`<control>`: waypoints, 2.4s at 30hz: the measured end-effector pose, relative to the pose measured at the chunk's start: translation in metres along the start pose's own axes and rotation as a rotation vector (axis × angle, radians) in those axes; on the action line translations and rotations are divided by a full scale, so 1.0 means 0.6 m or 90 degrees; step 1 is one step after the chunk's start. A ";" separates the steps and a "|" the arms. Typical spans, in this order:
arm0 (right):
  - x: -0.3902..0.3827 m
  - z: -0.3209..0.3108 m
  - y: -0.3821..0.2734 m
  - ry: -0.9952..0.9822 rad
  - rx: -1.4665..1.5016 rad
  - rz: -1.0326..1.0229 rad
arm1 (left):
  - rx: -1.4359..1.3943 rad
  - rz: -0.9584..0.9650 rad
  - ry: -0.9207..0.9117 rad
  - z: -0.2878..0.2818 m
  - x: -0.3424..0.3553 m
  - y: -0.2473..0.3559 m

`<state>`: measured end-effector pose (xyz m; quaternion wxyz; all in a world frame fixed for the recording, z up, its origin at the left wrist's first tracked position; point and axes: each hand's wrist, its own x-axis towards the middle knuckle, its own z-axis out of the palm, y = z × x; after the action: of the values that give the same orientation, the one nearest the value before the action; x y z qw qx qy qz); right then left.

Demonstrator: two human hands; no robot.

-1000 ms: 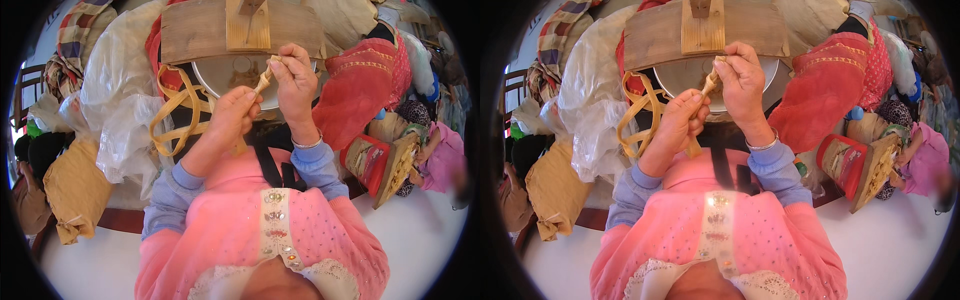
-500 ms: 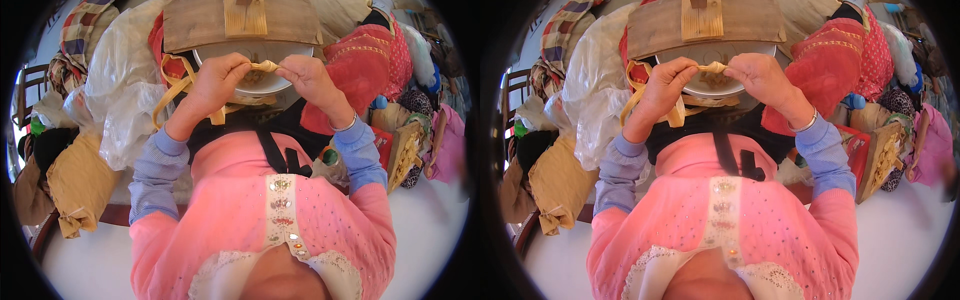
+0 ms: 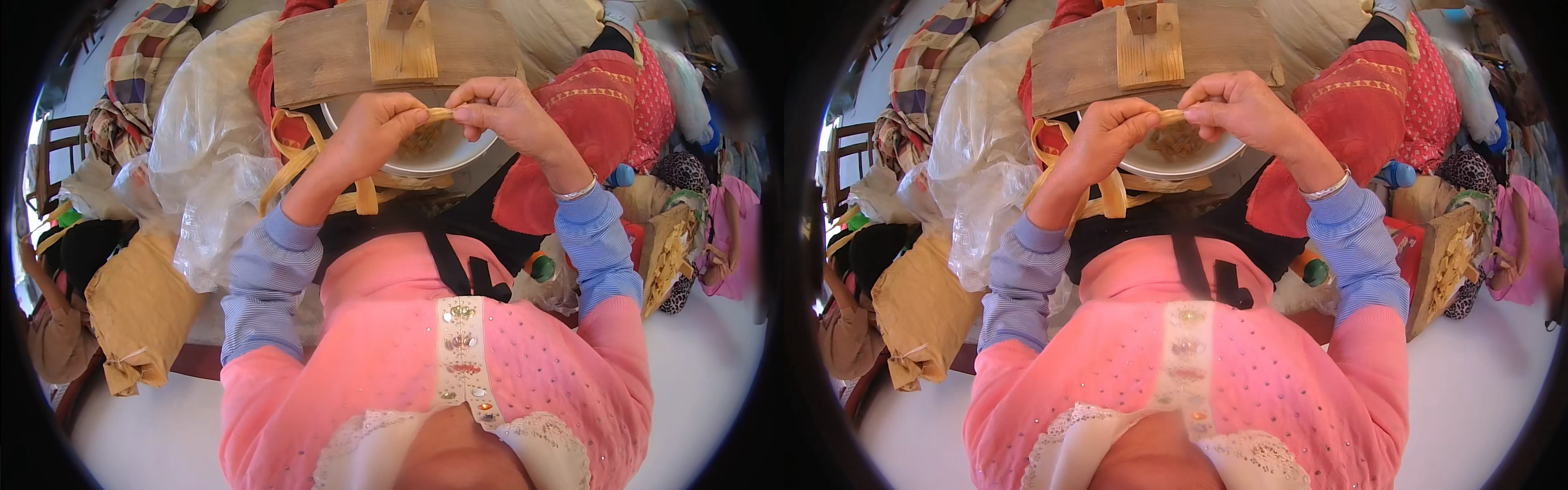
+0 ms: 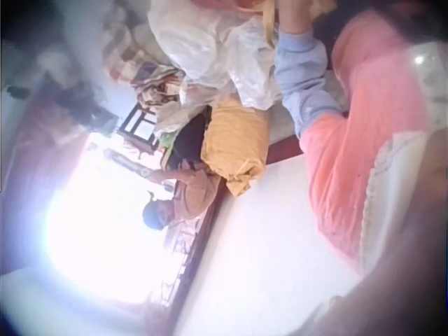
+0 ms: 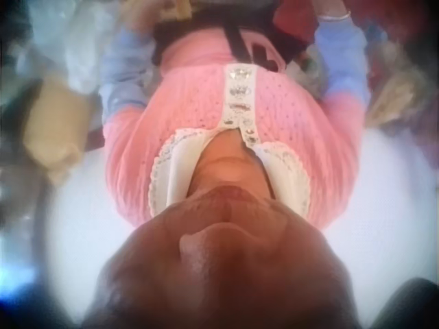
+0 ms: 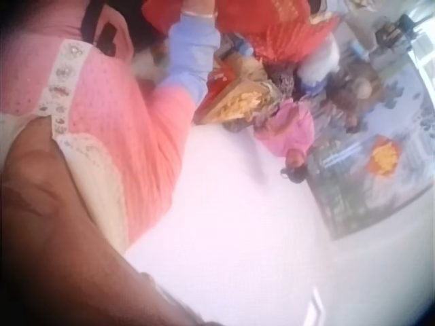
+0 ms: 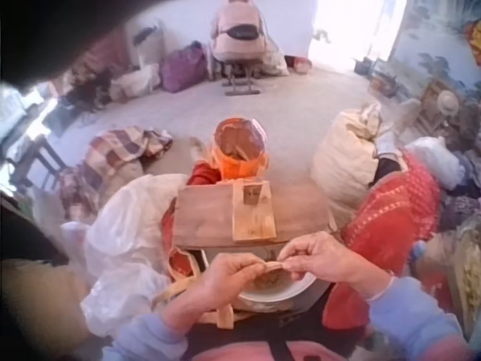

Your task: The person repeatedly picks up thin bamboo strips, folds them, and weaves them into a small bundle held over a metal bowl. The hands manipulate the strips one at a time, folding and tucking them into the growing woven piece.

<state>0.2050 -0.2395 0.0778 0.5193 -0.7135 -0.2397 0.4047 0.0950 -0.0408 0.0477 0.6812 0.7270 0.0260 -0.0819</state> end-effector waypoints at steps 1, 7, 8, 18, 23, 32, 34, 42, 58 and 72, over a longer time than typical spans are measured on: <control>0.012 0.000 0.004 0.024 -0.007 -0.027 | 0.001 -0.001 0.023 -0.012 0.007 -0.006; 0.078 0.015 0.016 0.215 -0.138 -0.158 | 0.061 0.042 0.101 -0.083 0.065 -0.030; 0.085 0.015 0.018 0.226 -0.158 -0.157 | 0.054 0.036 0.105 -0.088 0.072 -0.032; 0.142 0.012 0.066 0.269 -0.206 -0.198 | 0.077 0.067 0.126 -0.110 0.132 -0.071; 0.125 0.022 0.052 0.338 -0.402 -0.150 | 0.379 0.144 0.249 -0.115 0.132 -0.096; 0.067 0.101 0.013 0.418 -0.572 -0.378 | -0.337 -0.139 0.093 0.010 0.024 -0.005; 0.055 0.072 0.011 0.438 -0.595 -0.380 | -0.306 -0.196 -0.017 0.009 -0.003 0.020; -0.094 0.154 -0.086 -0.225 0.069 -0.243 | -0.015 0.037 -0.050 -0.023 -0.046 0.059; 0.005 0.108 0.026 0.464 -0.491 -0.392 | -0.256 -0.014 0.041 0.070 -0.039 -0.025; -0.032 0.148 0.129 0.019 0.659 0.038 | 0.194 0.317 0.275 0.092 -0.078 -0.078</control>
<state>0.1147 -0.2325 -0.0002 0.7959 -0.3750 0.0198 0.4748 0.0374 -0.0888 0.0058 0.5428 0.8050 -0.0210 0.2388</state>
